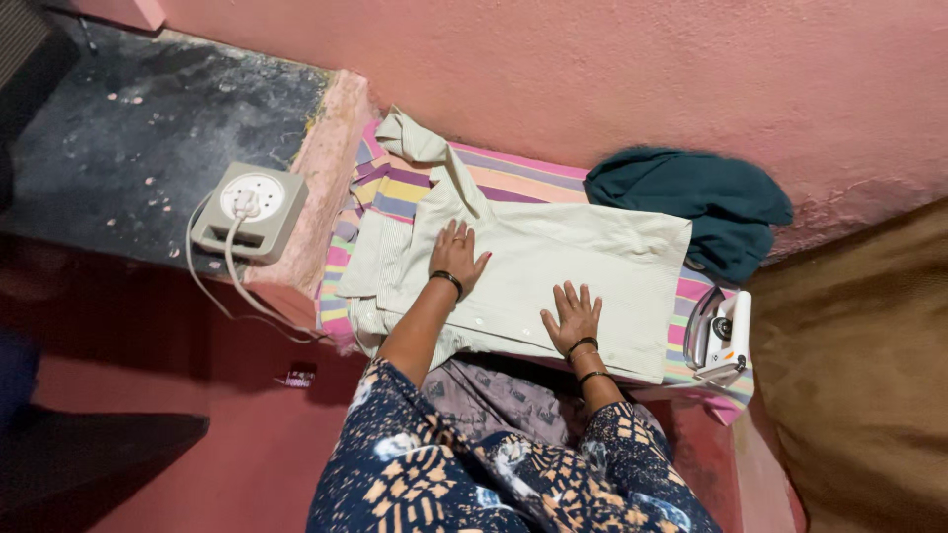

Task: The person irons a light-colored shirt laid on a striped ironing board. They use a handheld electric iron to smooth the fabric, repeatedly adjusting the shirt with both hands and moving the iron across different sections.

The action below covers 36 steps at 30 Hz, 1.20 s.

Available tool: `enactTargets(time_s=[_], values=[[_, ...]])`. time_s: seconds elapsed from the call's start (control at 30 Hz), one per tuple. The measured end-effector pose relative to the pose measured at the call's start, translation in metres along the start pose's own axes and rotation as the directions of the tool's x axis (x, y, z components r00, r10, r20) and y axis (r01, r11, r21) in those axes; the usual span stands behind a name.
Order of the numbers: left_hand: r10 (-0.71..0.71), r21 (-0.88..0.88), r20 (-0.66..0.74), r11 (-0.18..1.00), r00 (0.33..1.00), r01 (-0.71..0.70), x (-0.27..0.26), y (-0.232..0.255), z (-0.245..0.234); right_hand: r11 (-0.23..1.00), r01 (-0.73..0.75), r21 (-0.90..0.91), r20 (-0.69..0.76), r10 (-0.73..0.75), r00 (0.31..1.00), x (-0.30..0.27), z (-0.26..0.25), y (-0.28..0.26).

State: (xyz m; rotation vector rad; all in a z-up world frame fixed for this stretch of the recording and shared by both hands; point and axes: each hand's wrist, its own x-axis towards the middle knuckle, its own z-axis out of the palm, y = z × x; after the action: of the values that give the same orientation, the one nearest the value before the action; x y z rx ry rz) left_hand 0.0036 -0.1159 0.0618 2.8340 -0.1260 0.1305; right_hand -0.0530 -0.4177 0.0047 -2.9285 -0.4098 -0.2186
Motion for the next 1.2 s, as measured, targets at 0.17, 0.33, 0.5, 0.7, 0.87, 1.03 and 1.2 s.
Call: enactTargets(time_s=[0.17,0.33,0.5,0.7,0.87,1.03,1.2], values=[[-0.171,0.265,0.15,0.956,0.974,0.127,0.042,-0.051,0.016,1.0,0.003,-0.003,-0.017,-0.003,1.0,0.001,0.004,0.001],[-0.294,0.295,0.18,0.926,0.939,0.233,0.044,-0.085,0.021,1.0,-0.009,0.016,-0.015,0.01,1.0,0.002,0.01,0.006],[-0.331,0.251,0.129,0.923,0.935,0.292,0.05,-0.087,0.025,0.999,-0.02,0.027,-0.01,0.02,1.0,0.0,0.018,0.011],[-0.331,0.276,0.141,0.918,0.933,0.284,0.049,-0.089,0.029,0.999,-0.027,0.02,0.042,0.026,0.999,0.003,0.021,0.013],[-0.372,0.289,0.185,0.905,0.91,0.311,0.048,-0.083,0.024,0.998,-0.053,0.047,0.057,0.05,0.997,0.001,0.016,0.009],[-0.358,0.211,0.132,0.921,0.924,0.327,0.025,-0.048,0.016,0.999,-0.037,0.036,0.028,0.036,0.999,0.002,0.01,0.008],[-0.21,0.152,0.096,0.969,0.973,0.194,-0.047,-0.001,0.025,1.0,-0.013,0.025,-0.006,0.013,1.0,-0.003,0.011,0.009]])
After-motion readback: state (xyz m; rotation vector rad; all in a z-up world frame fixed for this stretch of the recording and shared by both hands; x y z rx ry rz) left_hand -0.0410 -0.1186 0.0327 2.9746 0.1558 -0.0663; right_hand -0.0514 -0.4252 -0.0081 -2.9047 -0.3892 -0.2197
